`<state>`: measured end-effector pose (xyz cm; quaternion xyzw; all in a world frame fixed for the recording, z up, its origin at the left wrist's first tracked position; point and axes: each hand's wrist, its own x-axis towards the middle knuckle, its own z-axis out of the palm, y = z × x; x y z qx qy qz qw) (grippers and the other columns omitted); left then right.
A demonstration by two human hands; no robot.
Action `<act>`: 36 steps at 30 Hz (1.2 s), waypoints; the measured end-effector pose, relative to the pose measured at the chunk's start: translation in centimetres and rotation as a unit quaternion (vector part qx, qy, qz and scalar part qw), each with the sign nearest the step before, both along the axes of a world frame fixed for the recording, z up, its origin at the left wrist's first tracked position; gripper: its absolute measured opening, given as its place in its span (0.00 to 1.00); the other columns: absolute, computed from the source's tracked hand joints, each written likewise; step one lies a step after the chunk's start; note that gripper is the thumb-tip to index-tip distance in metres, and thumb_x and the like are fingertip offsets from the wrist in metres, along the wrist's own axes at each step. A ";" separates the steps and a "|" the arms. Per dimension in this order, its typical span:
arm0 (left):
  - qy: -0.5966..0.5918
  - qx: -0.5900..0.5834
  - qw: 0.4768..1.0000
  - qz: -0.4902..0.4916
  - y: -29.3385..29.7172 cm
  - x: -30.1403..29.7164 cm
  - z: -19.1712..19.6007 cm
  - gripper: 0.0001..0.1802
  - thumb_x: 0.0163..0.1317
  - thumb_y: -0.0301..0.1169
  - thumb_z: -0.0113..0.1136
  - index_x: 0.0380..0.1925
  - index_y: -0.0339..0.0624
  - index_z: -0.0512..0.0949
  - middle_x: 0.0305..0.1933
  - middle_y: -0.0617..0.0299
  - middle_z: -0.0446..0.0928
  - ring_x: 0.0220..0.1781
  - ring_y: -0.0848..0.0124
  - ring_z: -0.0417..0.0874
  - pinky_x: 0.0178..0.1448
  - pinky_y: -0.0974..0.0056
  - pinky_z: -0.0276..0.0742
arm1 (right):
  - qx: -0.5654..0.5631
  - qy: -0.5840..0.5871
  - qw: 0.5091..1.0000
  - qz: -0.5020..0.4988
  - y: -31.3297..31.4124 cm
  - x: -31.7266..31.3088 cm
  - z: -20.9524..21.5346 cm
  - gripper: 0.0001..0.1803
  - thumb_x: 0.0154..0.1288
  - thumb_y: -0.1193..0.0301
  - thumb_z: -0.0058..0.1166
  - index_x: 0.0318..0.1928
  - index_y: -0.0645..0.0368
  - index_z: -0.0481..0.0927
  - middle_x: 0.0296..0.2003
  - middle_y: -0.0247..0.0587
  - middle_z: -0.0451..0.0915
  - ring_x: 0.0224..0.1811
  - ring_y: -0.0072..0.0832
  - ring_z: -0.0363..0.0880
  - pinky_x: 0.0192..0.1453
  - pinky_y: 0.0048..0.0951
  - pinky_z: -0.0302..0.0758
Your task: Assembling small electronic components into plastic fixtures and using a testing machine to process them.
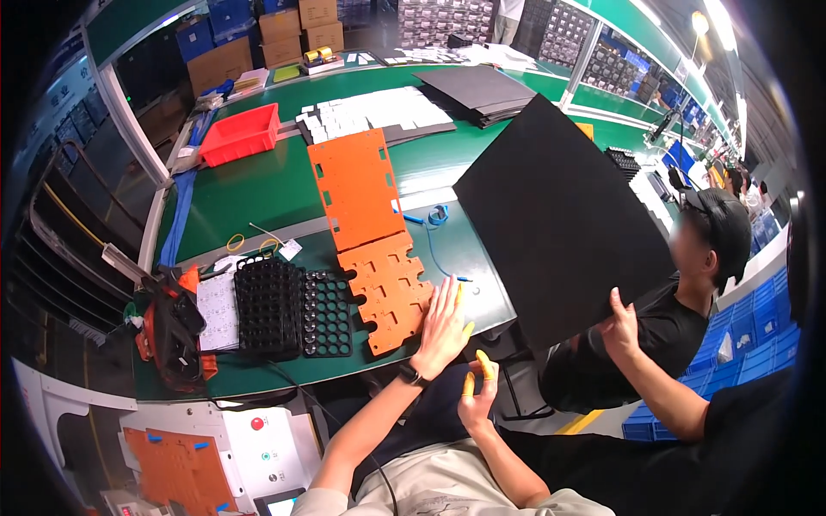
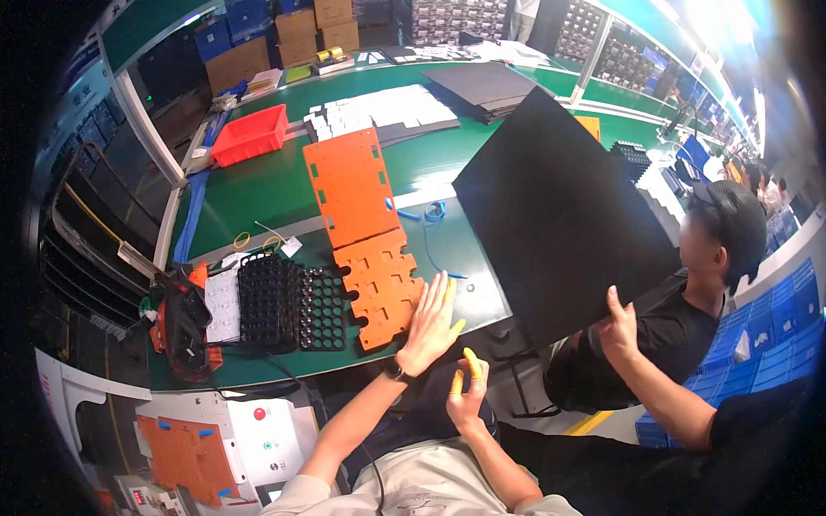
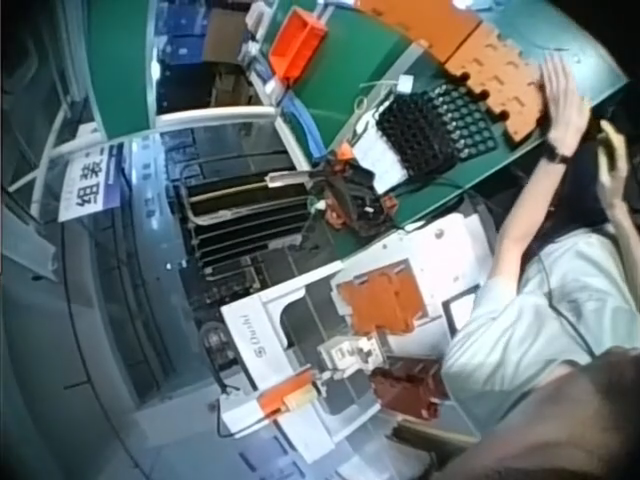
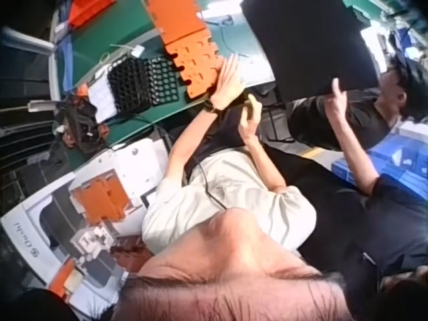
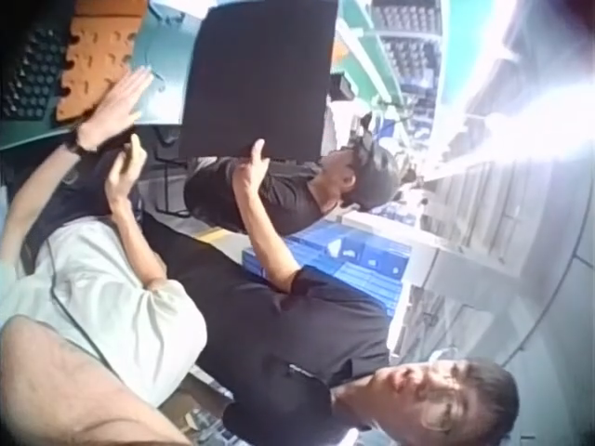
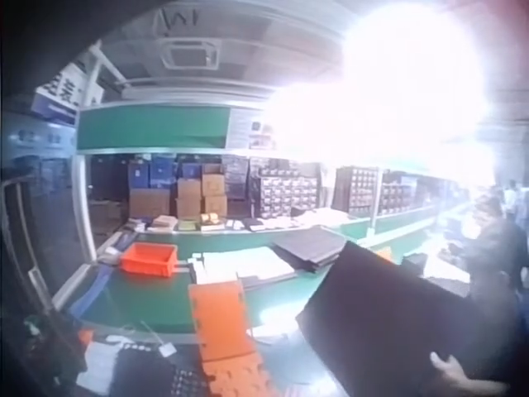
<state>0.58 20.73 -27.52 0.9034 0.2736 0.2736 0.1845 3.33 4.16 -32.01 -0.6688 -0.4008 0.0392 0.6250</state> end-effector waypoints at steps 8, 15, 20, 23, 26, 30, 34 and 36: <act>0.024 0.059 0.993 0.097 3.4 2.6 0.4 0.50 0.57 0.34 0.66 0.74 0.20 0.52 0.79 0.26 0.48 0.83 0.39 0.48 0.85 0.43 0.42 | 0.002 0.016 1.000 -0.007 0.3 0.1 0.1 0.27 0.57 0.92 0.49 0.58 0.64 0.78 0.45 0.41 0.73 0.45 0.33 0.76 0.52 0.28 0.74; 0.068 0.037 0.997 -0.008 2.9 4.2 -1.0 0.40 0.69 0.37 0.59 0.73 0.24 0.57 0.80 0.33 0.51 0.82 0.41 0.52 0.84 0.43 0.46 | -0.001 0.072 0.997 0.011 0.4 0.2 -1.7 0.25 0.58 0.94 0.48 0.52 0.62 0.83 0.40 0.40 0.76 0.42 0.30 0.78 0.48 0.25 0.74; 0.093 0.018 0.996 0.006 2.7 4.8 -2.4 0.40 0.71 0.45 0.56 0.74 0.29 0.59 0.80 0.36 0.53 0.82 0.42 0.54 0.83 0.42 0.49 | -0.011 0.010 0.995 0.096 0.2 -0.6 -1.1 0.21 0.56 0.92 0.51 0.47 0.63 0.85 0.35 0.44 0.80 0.33 0.33 0.80 0.39 0.26 0.75; 0.115 0.022 0.993 0.016 2.6 5.4 -2.8 0.41 0.72 0.49 0.54 0.74 0.30 0.59 0.80 0.36 0.54 0.82 0.43 0.54 0.82 0.43 0.50 | -0.044 0.004 0.990 0.136 -0.5 -1.3 -0.6 0.22 0.51 0.93 0.50 0.44 0.64 0.86 0.36 0.45 0.81 0.36 0.35 0.82 0.41 0.28 0.78; 0.145 0.036 0.989 0.022 2.7 5.7 -2.9 0.42 0.72 0.52 0.53 0.74 0.30 0.59 0.80 0.36 0.54 0.82 0.43 0.54 0.82 0.43 0.52 | -0.039 -0.002 0.987 0.156 -0.6 -1.7 0.1 0.21 0.51 0.91 0.51 0.43 0.64 0.86 0.36 0.46 0.81 0.36 0.37 0.83 0.41 0.30 0.79; 0.191 0.060 0.979 0.035 2.7 6.2 -2.8 0.45 0.70 0.55 0.55 0.73 0.28 0.60 0.79 0.34 0.55 0.81 0.43 0.55 0.81 0.43 0.53 | -0.026 -0.002 0.982 0.185 -1.0 -2.4 0.9 0.23 0.51 0.91 0.51 0.45 0.61 0.88 0.36 0.44 0.81 0.33 0.35 0.83 0.36 0.27 0.77; 0.215 0.061 0.973 0.058 2.9 6.7 -3.3 0.48 0.67 0.57 0.58 0.74 0.28 0.60 0.80 0.35 0.54 0.82 0.44 0.54 0.81 0.40 0.52 | -0.016 -0.010 0.984 0.175 -0.8 -2.4 1.7 0.23 0.51 0.91 0.51 0.45 0.60 0.88 0.36 0.44 0.81 0.33 0.35 0.82 0.35 0.27 0.77; 0.220 0.067 0.971 0.060 2.7 7.1 -3.4 0.49 0.67 0.57 0.58 0.74 0.28 0.60 0.80 0.35 0.54 0.82 0.44 0.53 0.81 0.40 0.52 | 0.001 -0.030 0.990 0.141 -0.7 -1.8 1.8 0.24 0.50 0.91 0.51 0.45 0.59 0.88 0.36 0.43 0.81 0.33 0.35 0.82 0.35 0.28 0.77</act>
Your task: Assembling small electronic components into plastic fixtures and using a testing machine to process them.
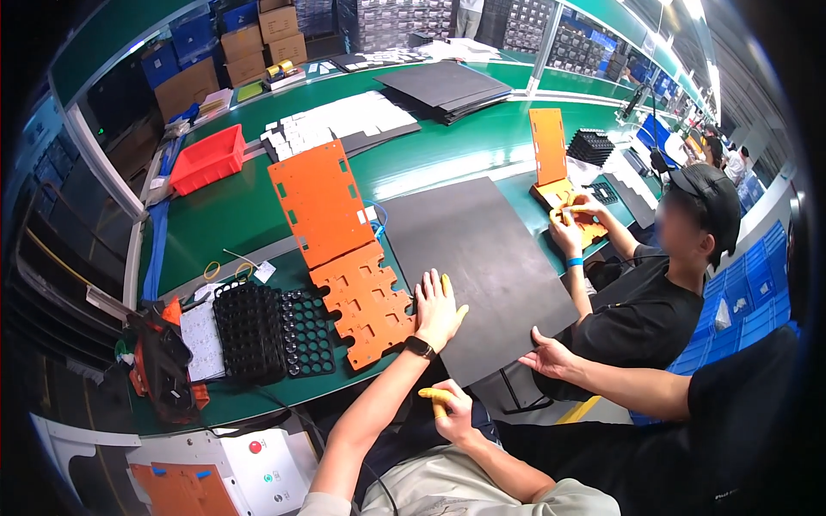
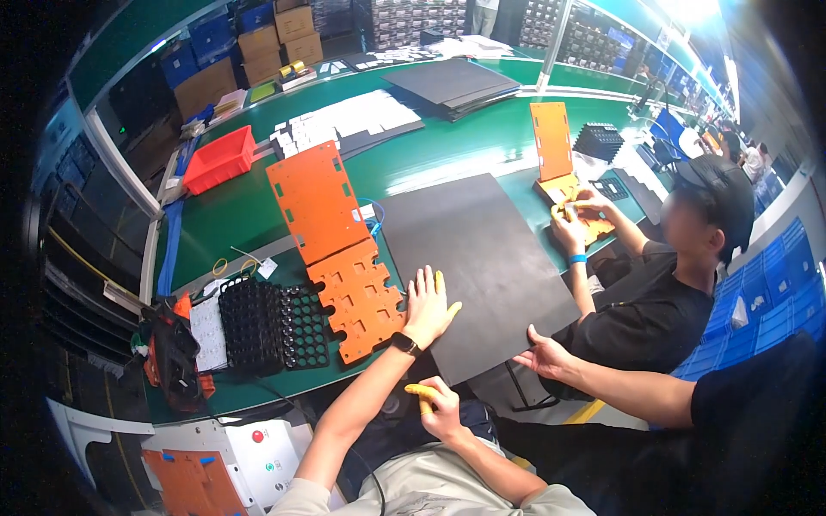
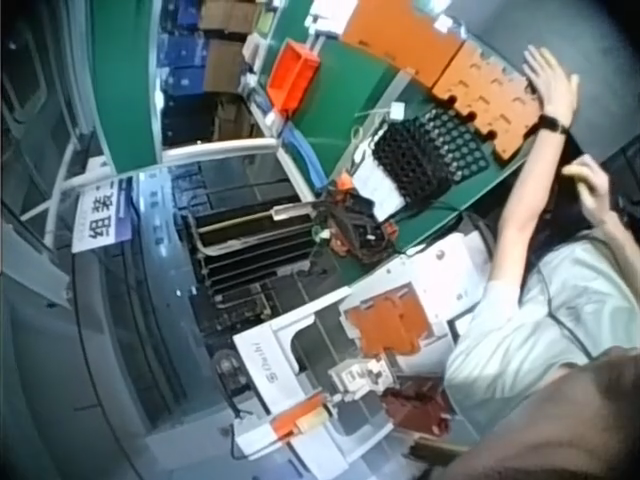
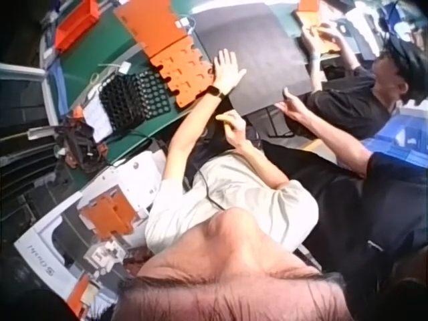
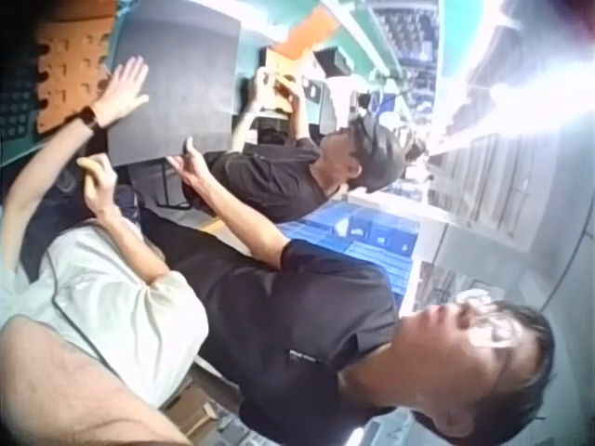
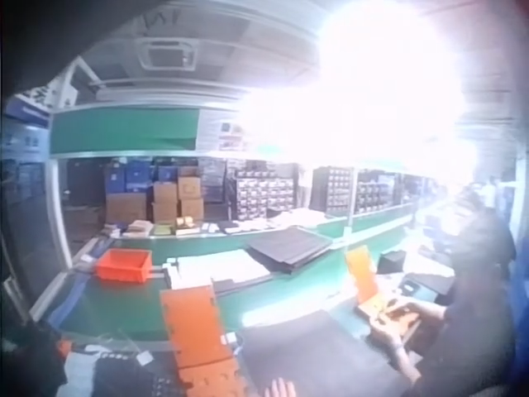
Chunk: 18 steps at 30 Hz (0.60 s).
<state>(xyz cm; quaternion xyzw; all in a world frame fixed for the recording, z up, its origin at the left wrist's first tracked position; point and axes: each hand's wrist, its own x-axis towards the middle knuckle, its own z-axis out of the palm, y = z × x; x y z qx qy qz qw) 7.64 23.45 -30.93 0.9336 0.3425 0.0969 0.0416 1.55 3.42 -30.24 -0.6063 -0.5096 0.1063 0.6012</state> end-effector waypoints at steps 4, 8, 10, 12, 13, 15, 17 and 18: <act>0.035 -0.008 0.999 0.016 -0.3 0.5 0.1 0.50 0.68 0.59 0.55 0.76 0.30 0.56 0.82 0.38 0.50 0.83 0.46 0.50 0.82 0.40 0.48 | 0.015 0.004 0.997 -0.072 0.2 1.9 0.6 0.23 0.48 0.90 0.51 0.42 0.59 0.88 0.34 0.43 0.80 0.27 0.33 0.78 0.31 0.27 0.72; 0.043 -0.014 0.998 0.032 -0.6 0.8 -0.2 0.51 0.69 0.62 0.52 0.78 0.33 0.53 0.83 0.41 0.47 0.85 0.47 0.46 0.83 0.41 0.43 | 0.036 0.003 0.988 -0.149 0.7 4.6 -0.1 0.23 0.47 0.92 0.49 0.42 0.62 0.87 0.35 0.40 0.78 0.27 0.28 0.75 0.28 0.24 0.68; 0.045 -0.007 0.998 0.032 -0.8 0.9 -0.5 0.51 0.69 0.62 0.50 0.78 0.33 0.52 0.84 0.41 0.47 0.85 0.48 0.46 0.83 0.41 0.43 | 0.026 0.019 0.984 -0.175 0.7 5.7 -0.5 0.23 0.48 0.92 0.48 0.42 0.62 0.87 0.35 0.39 0.77 0.27 0.26 0.73 0.27 0.23 0.66; 0.047 0.000 0.998 0.033 -0.9 1.1 -0.9 0.51 0.70 0.63 0.48 0.78 0.34 0.52 0.84 0.41 0.46 0.85 0.48 0.45 0.84 0.41 0.42 | 0.044 0.017 0.984 -0.172 0.9 6.4 -0.8 0.22 0.49 0.92 0.48 0.42 0.62 0.87 0.35 0.39 0.77 0.28 0.25 0.73 0.28 0.24 0.66; 0.060 0.008 0.997 0.043 -1.0 1.3 -0.9 0.51 0.71 0.63 0.47 0.79 0.34 0.51 0.84 0.42 0.46 0.85 0.48 0.45 0.84 0.40 0.41 | 0.034 0.020 0.985 -0.170 0.9 6.6 -0.4 0.22 0.49 0.93 0.48 0.42 0.62 0.87 0.35 0.39 0.77 0.29 0.26 0.74 0.30 0.24 0.67; 0.073 0.016 0.996 0.054 -1.1 1.7 -0.9 0.51 0.71 0.64 0.45 0.79 0.34 0.51 0.84 0.42 0.45 0.85 0.48 0.44 0.84 0.40 0.41 | 0.032 0.021 0.984 -0.172 1.1 7.0 -0.5 0.22 0.50 0.93 0.48 0.42 0.63 0.86 0.35 0.39 0.77 0.30 0.27 0.74 0.31 0.24 0.68; 0.099 0.020 0.992 0.071 -1.2 2.4 -0.7 0.51 0.72 0.64 0.41 0.80 0.35 0.49 0.84 0.42 0.44 0.85 0.48 0.43 0.84 0.39 0.39 | 0.031 0.018 0.984 -0.174 1.3 7.7 -0.6 0.22 0.50 0.93 0.48 0.42 0.64 0.86 0.36 0.39 0.77 0.30 0.28 0.75 0.32 0.24 0.68; 0.097 0.020 0.992 0.071 -1.2 2.6 -0.6 0.51 0.72 0.64 0.41 0.80 0.35 0.49 0.84 0.42 0.44 0.85 0.48 0.43 0.84 0.39 0.39 | 0.037 0.023 0.982 -0.182 1.5 8.0 -0.7 0.21 0.50 0.93 0.48 0.42 0.64 0.86 0.36 0.39 0.77 0.31 0.28 0.75 0.33 0.24 0.69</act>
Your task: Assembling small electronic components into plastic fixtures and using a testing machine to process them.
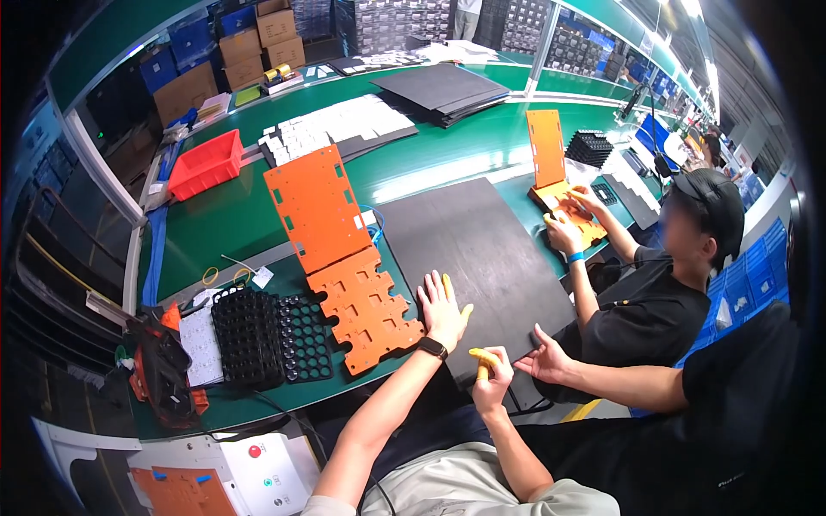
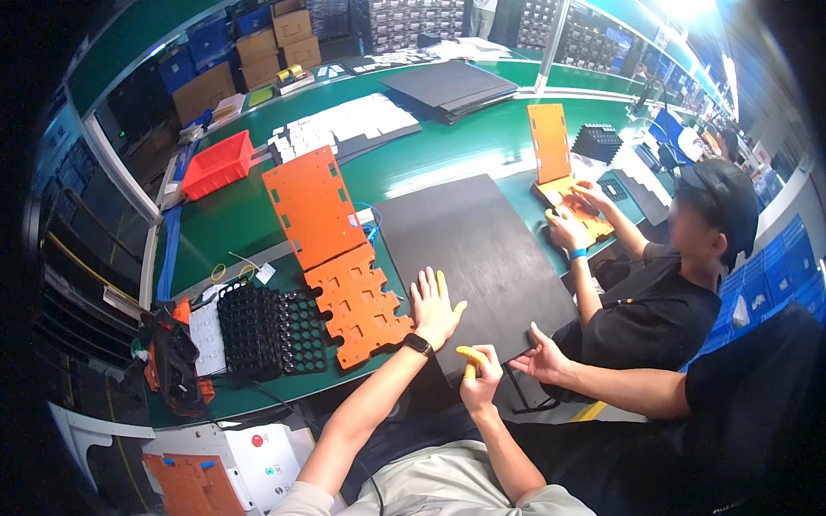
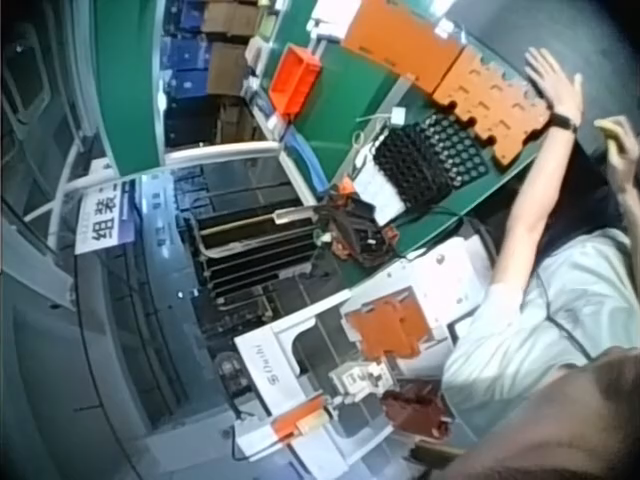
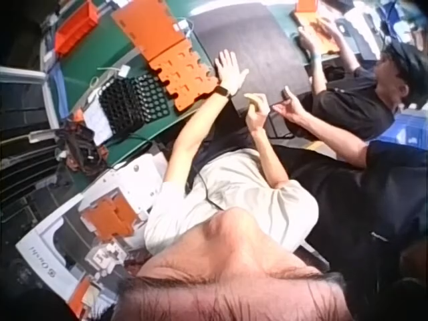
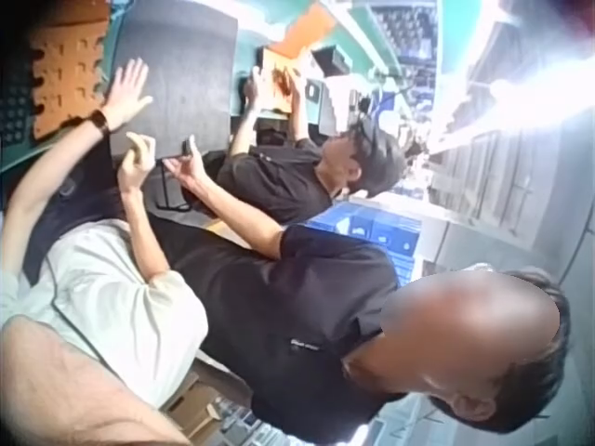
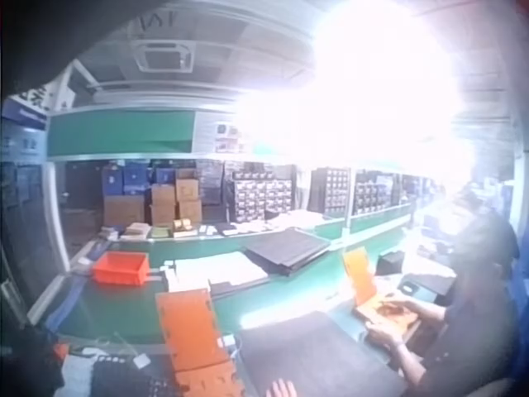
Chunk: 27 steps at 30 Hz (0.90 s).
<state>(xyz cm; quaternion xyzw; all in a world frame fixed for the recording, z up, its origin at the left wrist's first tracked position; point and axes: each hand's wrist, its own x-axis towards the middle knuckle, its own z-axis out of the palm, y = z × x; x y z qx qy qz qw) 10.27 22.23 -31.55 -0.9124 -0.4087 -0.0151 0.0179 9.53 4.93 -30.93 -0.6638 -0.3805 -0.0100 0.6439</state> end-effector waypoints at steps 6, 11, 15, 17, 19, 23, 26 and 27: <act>0.009 0.004 1.000 0.015 0.2 0.7 -0.1 0.51 0.73 0.65 0.38 0.80 0.36 0.47 0.85 0.43 0.42 0.86 0.48 0.41 0.84 0.39 0.35 | 0.017 0.004 1.000 -0.004 1.5 0.2 0.3 0.19 0.53 0.93 0.48 0.42 0.66 0.85 0.36 0.39 0.77 0.32 0.25 0.74 0.34 0.23 0.68; 0.022 0.009 1.000 0.021 -0.1 0.8 -0.2 0.50 0.73 0.66 0.36 0.80 0.37 0.47 0.85 0.44 0.42 0.86 0.48 0.41 0.84 0.39 0.35 | 0.024 0.019 0.999 0.016 2.5 -0.5 0.1 0.16 0.55 0.92 0.50 0.41 0.67 0.85 0.36 0.38 0.77 0.31 0.23 0.72 0.32 0.22 0.65; 0.007 0.010 1.000 0.018 0.1 0.7 -0.4 0.51 0.73 0.66 0.36 0.80 0.37 0.47 0.85 0.44 0.42 0.86 0.48 0.41 0.84 0.39 0.35 | 0.039 0.012 0.999 0.013 2.9 -0.7 -0.3 0.15 0.57 0.92 0.50 0.41 0.67 0.84 0.36 0.39 0.77 0.31 0.24 0.73 0.33 0.23 0.67; 0.009 0.005 1.000 0.019 0.2 0.5 -0.5 0.51 0.73 0.66 0.36 0.80 0.37 0.47 0.85 0.44 0.42 0.86 0.48 0.41 0.84 0.39 0.36 | 0.022 0.022 0.999 0.019 2.8 -1.0 0.3 0.15 0.57 0.92 0.50 0.41 0.67 0.84 0.36 0.40 0.77 0.32 0.26 0.75 0.34 0.23 0.69; 0.005 0.005 1.000 0.023 0.4 0.5 -0.6 0.51 0.73 0.66 0.36 0.80 0.37 0.47 0.85 0.44 0.42 0.86 0.48 0.41 0.84 0.39 0.36 | 0.004 0.033 0.999 0.027 2.7 -1.2 0.4 0.15 0.57 0.92 0.49 0.41 0.68 0.84 0.36 0.41 0.78 0.32 0.27 0.76 0.35 0.24 0.70; -0.002 0.018 1.000 0.016 0.1 0.7 -0.5 0.50 0.73 0.65 0.36 0.80 0.35 0.49 0.84 0.43 0.46 0.85 0.47 0.46 0.83 0.40 0.41 | 0.013 0.014 0.999 0.036 2.6 -1.1 0.4 0.16 0.55 0.93 0.49 0.42 0.68 0.83 0.36 0.43 0.78 0.35 0.31 0.78 0.39 0.25 0.73; 0.007 0.020 1.000 0.013 0.1 0.7 -0.2 0.51 0.72 0.66 0.37 0.79 0.35 0.51 0.84 0.44 0.48 0.84 0.48 0.48 0.82 0.40 0.44 | 0.003 0.000 0.999 0.047 2.2 -0.6 1.1 0.16 0.57 0.91 0.51 0.43 0.68 0.83 0.37 0.44 0.79 0.36 0.34 0.79 0.41 0.28 0.75; 0.005 0.023 1.000 0.010 0.1 0.8 -0.1 0.51 0.72 0.66 0.38 0.79 0.35 0.53 0.83 0.44 0.49 0.83 0.48 0.50 0.81 0.41 0.46 | -0.010 -0.020 0.998 0.051 2.2 -0.3 1.3 0.15 0.57 0.90 0.51 0.43 0.67 0.83 0.38 0.45 0.79 0.36 0.36 0.80 0.42 0.29 0.76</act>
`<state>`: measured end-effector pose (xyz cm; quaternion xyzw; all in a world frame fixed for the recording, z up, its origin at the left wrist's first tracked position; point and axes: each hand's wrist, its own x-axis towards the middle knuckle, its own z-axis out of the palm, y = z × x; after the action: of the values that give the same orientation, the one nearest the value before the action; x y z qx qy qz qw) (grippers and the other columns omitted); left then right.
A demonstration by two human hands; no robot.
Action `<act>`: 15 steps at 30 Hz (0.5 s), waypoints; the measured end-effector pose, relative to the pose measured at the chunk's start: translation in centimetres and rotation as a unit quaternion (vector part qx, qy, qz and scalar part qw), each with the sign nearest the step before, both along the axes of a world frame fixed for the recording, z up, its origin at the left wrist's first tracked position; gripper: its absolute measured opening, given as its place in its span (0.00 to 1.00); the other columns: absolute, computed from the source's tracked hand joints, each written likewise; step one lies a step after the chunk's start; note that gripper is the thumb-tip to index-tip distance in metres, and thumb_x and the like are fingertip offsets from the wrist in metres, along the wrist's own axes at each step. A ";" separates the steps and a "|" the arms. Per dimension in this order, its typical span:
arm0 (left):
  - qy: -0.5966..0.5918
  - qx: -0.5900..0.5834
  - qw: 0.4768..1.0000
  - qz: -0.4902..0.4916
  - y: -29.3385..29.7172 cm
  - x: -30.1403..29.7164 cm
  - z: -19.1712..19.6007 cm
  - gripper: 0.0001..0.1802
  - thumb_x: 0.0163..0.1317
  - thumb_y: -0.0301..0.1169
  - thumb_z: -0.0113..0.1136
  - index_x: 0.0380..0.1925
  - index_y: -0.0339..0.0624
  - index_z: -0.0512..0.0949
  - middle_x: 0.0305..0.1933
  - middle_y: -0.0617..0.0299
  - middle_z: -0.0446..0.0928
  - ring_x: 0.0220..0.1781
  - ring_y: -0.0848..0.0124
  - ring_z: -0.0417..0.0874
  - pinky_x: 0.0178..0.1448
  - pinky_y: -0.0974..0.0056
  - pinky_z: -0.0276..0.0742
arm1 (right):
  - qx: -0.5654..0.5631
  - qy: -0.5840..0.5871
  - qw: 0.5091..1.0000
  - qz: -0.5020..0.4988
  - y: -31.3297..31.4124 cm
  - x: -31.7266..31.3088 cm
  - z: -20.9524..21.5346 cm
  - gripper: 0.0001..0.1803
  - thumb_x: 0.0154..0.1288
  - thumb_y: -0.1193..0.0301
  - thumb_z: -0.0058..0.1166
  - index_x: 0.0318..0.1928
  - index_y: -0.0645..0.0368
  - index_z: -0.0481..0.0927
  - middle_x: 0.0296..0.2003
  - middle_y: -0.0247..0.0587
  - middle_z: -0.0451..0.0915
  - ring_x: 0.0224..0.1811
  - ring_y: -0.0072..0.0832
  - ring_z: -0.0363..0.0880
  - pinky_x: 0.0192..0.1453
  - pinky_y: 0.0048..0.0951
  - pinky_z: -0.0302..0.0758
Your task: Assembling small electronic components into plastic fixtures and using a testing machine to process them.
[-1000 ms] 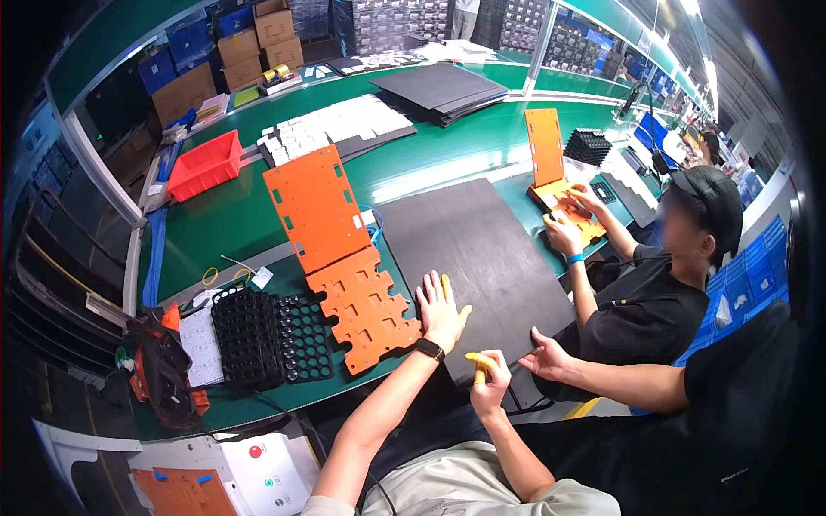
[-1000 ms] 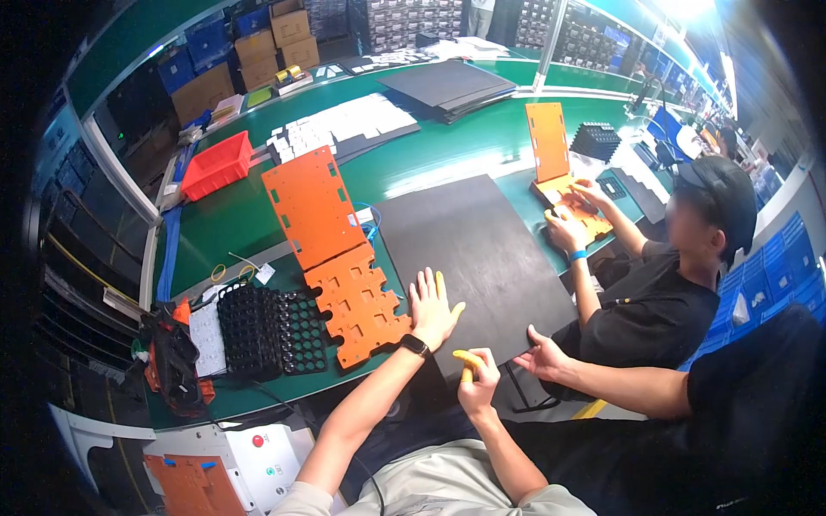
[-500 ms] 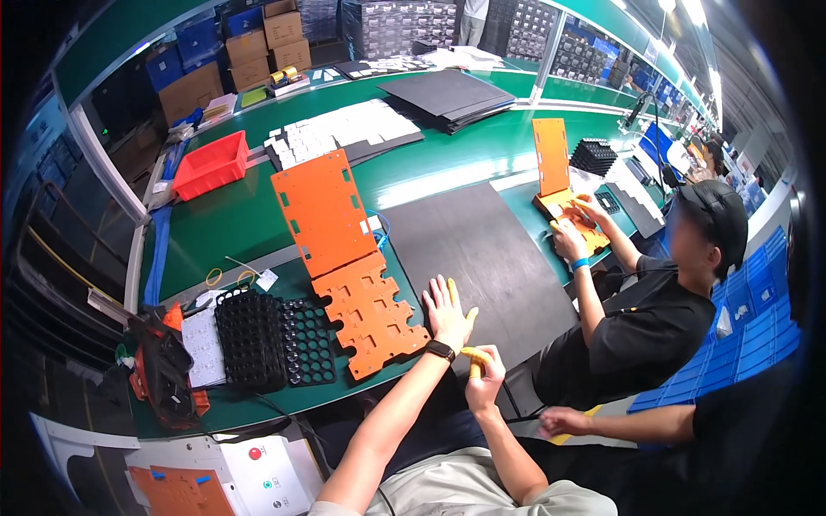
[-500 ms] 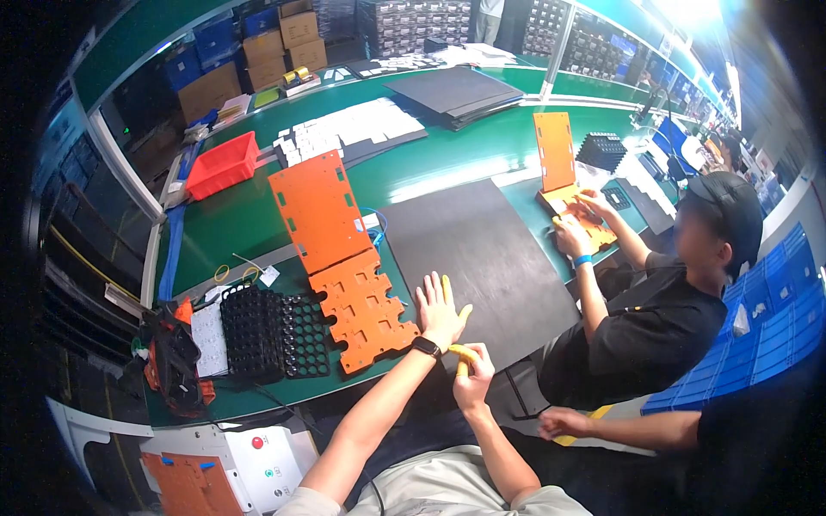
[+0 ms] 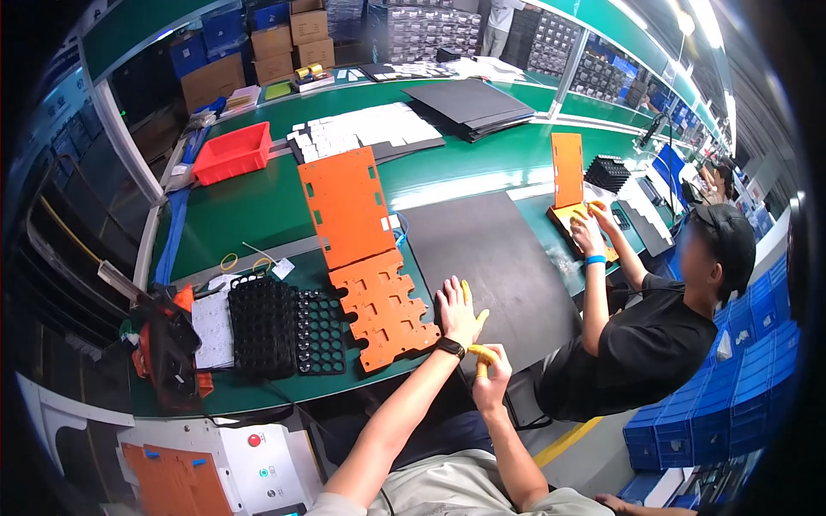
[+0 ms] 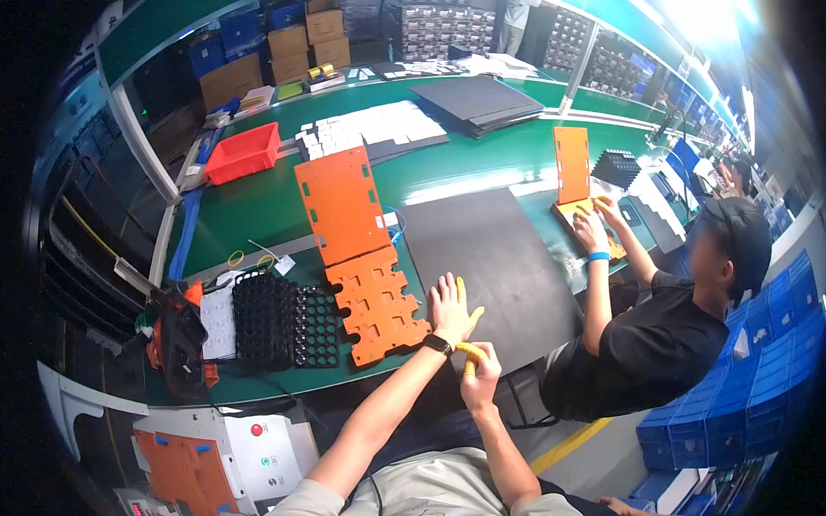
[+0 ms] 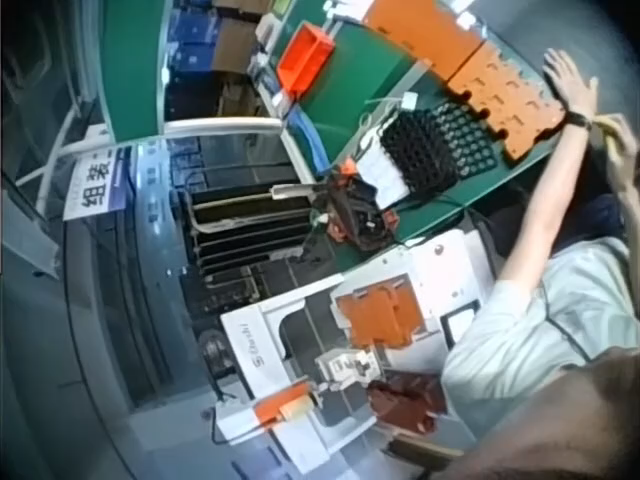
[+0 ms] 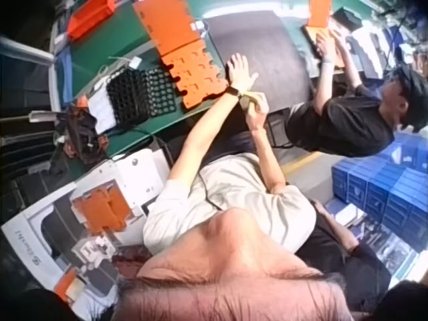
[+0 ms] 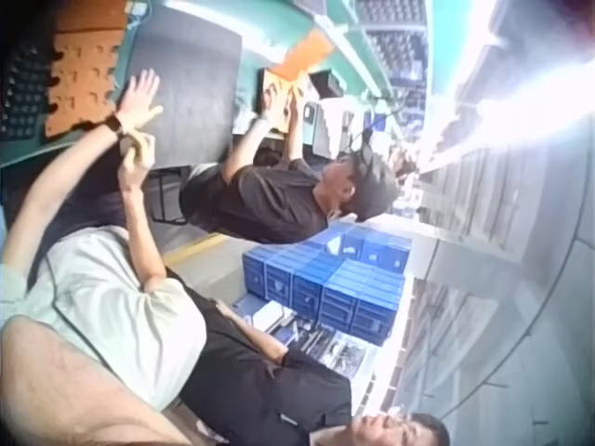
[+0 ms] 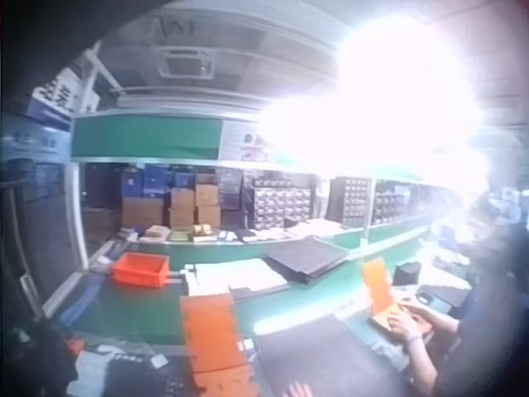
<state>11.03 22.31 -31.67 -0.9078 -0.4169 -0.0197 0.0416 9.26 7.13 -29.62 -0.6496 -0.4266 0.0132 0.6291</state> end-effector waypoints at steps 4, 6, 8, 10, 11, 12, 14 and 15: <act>-0.001 -0.019 1.000 0.003 0.8 0.0 0.3 0.52 0.70 0.67 0.42 0.78 0.36 0.54 0.83 0.44 0.49 0.83 0.48 0.51 0.81 0.42 0.49 | -0.045 -0.021 0.998 0.027 0.8 0.9 1.8 0.14 0.60 0.88 0.51 0.45 0.68 0.83 0.43 0.47 0.81 0.45 0.39 0.82 0.53 0.32 0.77; 0.097 0.012 0.995 -0.001 0.9 -0.2 0.4 0.54 0.66 0.67 0.49 0.79 0.37 0.53 0.84 0.44 0.47 0.84 0.49 0.49 0.81 0.42 0.49 | -0.070 -0.016 0.997 0.034 1.3 1.7 2.2 0.15 0.64 0.83 0.54 0.51 0.68 0.81 0.48 0.49 0.82 0.54 0.42 0.82 0.62 0.34 0.74; 0.043 -0.035 0.998 0.000 0.9 0.2 0.6 0.54 0.65 0.65 0.52 0.79 0.40 0.54 0.84 0.44 0.45 0.84 0.49 0.47 0.80 0.42 0.49 | -0.084 0.001 0.996 0.034 2.2 3.6 1.3 0.18 0.67 0.80 0.56 0.57 0.68 0.79 0.53 0.50 0.83 0.60 0.41 0.80 0.69 0.35 0.71; 0.060 -0.024 0.998 0.017 1.4 0.5 0.6 0.52 0.64 0.64 0.54 0.79 0.42 0.56 0.83 0.44 0.49 0.83 0.49 0.51 0.80 0.42 0.50 | -0.088 0.039 0.995 0.028 4.1 5.3 0.9 0.19 0.68 0.80 0.56 0.59 0.67 0.78 0.54 0.51 0.82 0.61 0.41 0.80 0.68 0.36 0.72; 0.050 -0.020 0.998 0.030 2.4 0.6 0.7 0.52 0.63 0.64 0.56 0.78 0.42 0.57 0.83 0.44 0.50 0.82 0.50 0.53 0.79 0.42 0.51 | -0.077 0.085 0.993 0.042 5.8 6.1 1.0 0.19 0.70 0.77 0.56 0.60 0.67 0.78 0.55 0.50 0.82 0.62 0.39 0.79 0.69 0.37 0.71; 0.047 -0.020 0.998 0.029 3.2 0.2 0.6 0.47 0.61 0.59 0.61 0.73 0.41 0.64 0.80 0.45 0.57 0.80 0.50 0.57 0.75 0.43 0.59 | -0.066 0.092 0.992 0.060 7.3 6.7 1.2 0.19 0.71 0.77 0.56 0.61 0.66 0.77 0.55 0.48 0.83 0.61 0.36 0.79 0.69 0.36 0.72; 0.017 -0.151 0.988 -0.016 3.9 1.9 3.1 0.40 0.59 0.53 0.65 0.66 0.40 0.71 0.76 0.46 0.62 0.78 0.51 0.60 0.70 0.44 0.67 | -0.035 0.122 0.990 0.062 9.5 10.8 1.7 0.19 0.73 0.76 0.55 0.62 0.65 0.77 0.54 0.45 0.83 0.59 0.33 0.80 0.67 0.33 0.73; -0.043 -0.164 0.985 -0.044 4.5 2.2 4.5 0.30 0.59 0.49 0.66 0.55 0.39 0.79 0.67 0.44 0.73 0.71 0.49 0.72 0.64 0.45 0.75 | -0.030 0.131 0.989 0.053 11.1 12.5 2.6 0.18 0.74 0.76 0.54 0.62 0.65 0.77 0.53 0.44 0.83 0.58 0.30 0.80 0.65 0.30 0.75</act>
<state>13.19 26.76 -27.17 -0.9181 -0.3755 0.0075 -0.1264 21.72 18.18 -26.98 -0.6372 -0.3737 0.1444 0.6583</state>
